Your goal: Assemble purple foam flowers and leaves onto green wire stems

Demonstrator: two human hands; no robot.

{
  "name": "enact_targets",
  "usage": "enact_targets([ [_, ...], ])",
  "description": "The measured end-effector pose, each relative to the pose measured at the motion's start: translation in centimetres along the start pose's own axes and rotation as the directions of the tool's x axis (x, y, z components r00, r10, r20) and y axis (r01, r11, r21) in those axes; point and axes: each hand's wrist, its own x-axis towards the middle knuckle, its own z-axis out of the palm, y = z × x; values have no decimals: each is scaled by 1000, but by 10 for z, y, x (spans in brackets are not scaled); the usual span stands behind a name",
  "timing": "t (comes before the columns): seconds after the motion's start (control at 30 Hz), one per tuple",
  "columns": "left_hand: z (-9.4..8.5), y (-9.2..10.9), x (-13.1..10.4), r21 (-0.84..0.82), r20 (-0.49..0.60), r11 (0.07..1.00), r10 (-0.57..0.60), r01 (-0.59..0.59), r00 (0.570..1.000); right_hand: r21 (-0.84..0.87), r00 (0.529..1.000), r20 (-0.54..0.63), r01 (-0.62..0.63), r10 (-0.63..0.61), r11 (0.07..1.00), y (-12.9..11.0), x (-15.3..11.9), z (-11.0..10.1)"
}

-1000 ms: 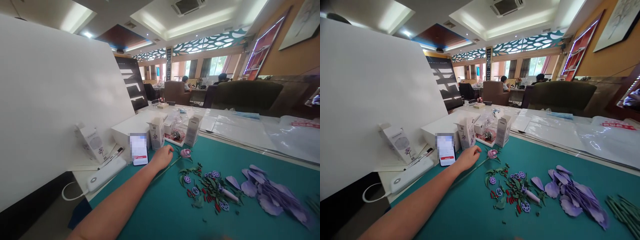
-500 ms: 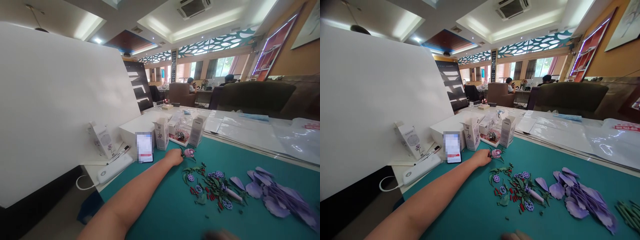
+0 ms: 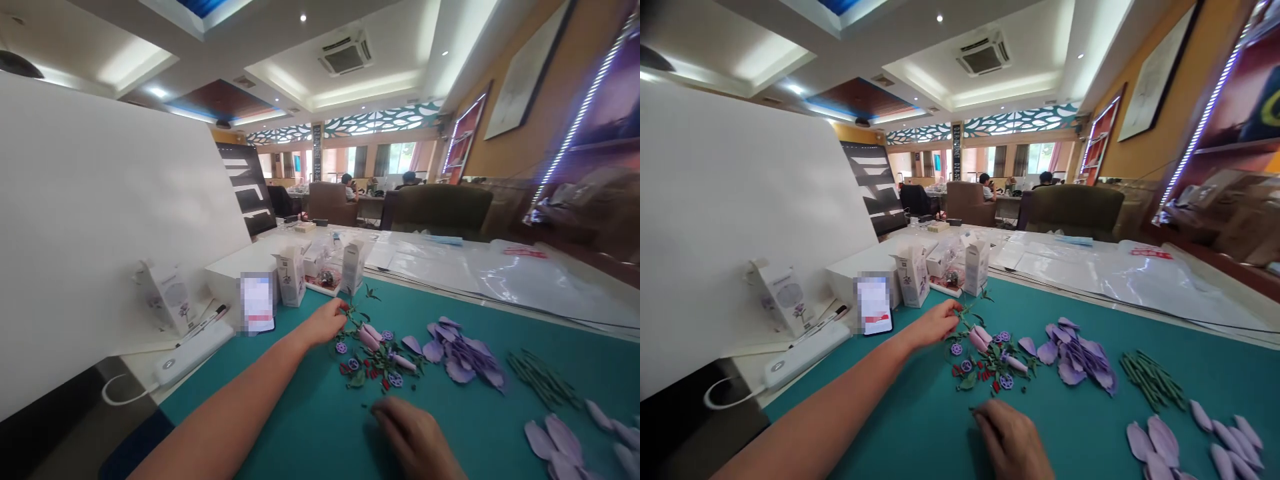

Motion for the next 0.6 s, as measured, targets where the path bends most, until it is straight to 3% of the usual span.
enact_targets([
  [0.07,3,16,-9,-30,32,998,56,-56,998,109,994,48,-104,100,989,7,3,-9],
  [0.13,7,31,-17,-95,66,990,111,-104,992,204,972,13,-233,235,951,19,5,-16],
  [0.23,16,48,-28,-173,68,972,175,-161,982,430,898,-52,-375,437,821,37,6,-29],
  [0.33,27,59,-34,-117,7,960,258,-256,966,667,800,-123,-372,587,646,50,6,-44],
  [0.43,41,62,-35,-37,1,956,292,-292,956,775,730,-174,-312,661,549,58,7,-55],
  [0.6,54,57,-34,85,0,946,315,-314,949,797,740,-141,-310,658,519,64,8,-58],
])
